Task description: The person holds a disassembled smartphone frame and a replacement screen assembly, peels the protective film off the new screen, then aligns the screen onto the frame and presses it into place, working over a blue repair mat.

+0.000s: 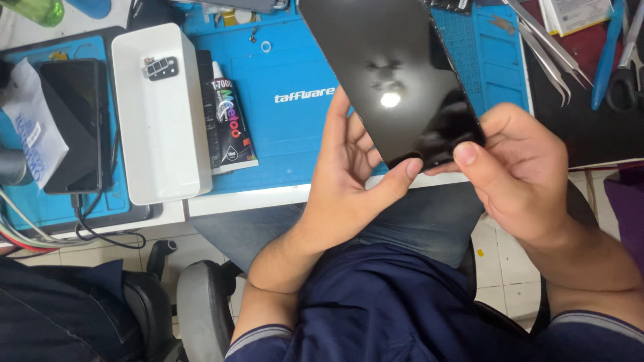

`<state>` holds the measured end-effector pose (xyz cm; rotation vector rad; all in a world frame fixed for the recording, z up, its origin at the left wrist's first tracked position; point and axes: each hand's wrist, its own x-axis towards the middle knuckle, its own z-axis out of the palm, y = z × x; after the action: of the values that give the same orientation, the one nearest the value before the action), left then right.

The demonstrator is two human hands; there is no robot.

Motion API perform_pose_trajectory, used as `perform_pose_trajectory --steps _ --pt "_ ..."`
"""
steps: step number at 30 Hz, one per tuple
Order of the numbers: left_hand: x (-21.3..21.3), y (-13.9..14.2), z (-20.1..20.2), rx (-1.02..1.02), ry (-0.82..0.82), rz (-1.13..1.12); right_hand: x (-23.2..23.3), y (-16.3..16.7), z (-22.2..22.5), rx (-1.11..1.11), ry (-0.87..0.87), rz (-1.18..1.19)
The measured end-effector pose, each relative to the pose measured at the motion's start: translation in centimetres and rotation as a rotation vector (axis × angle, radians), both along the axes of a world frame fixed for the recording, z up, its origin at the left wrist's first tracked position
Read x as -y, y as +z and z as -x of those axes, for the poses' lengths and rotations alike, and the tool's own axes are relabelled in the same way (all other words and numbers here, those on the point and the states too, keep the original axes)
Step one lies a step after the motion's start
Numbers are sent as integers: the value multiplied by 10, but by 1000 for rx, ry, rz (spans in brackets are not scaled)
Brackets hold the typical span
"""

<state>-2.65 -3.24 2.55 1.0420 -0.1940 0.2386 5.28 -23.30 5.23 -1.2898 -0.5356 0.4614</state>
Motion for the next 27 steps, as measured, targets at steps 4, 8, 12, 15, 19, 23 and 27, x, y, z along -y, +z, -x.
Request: perform_pose_trajectory --steps 4,8,12,15,19,23,27 --pt "-1 1 -1 -11 6 -18 -1 0 -1 41 5 -20" --pt "-1 0 -2 -10 -11 -2 2 2 -2 64 10 20" --pt "1 -1 -5 -12 -20 23 10 6 -1 93 -20 145" --pt "0 -1 -5 -12 -17 14 12 5 -2 116 -25 161" --pt "-1 -1 -5 -22 -18 5 9 4 -4 88 -4 135" --pt "0 -2 -5 -13 -14 -13 5 7 -6 45 18 133" --pt "0 -3 -4 -3 -15 -8 1 9 -8 5 21 164"
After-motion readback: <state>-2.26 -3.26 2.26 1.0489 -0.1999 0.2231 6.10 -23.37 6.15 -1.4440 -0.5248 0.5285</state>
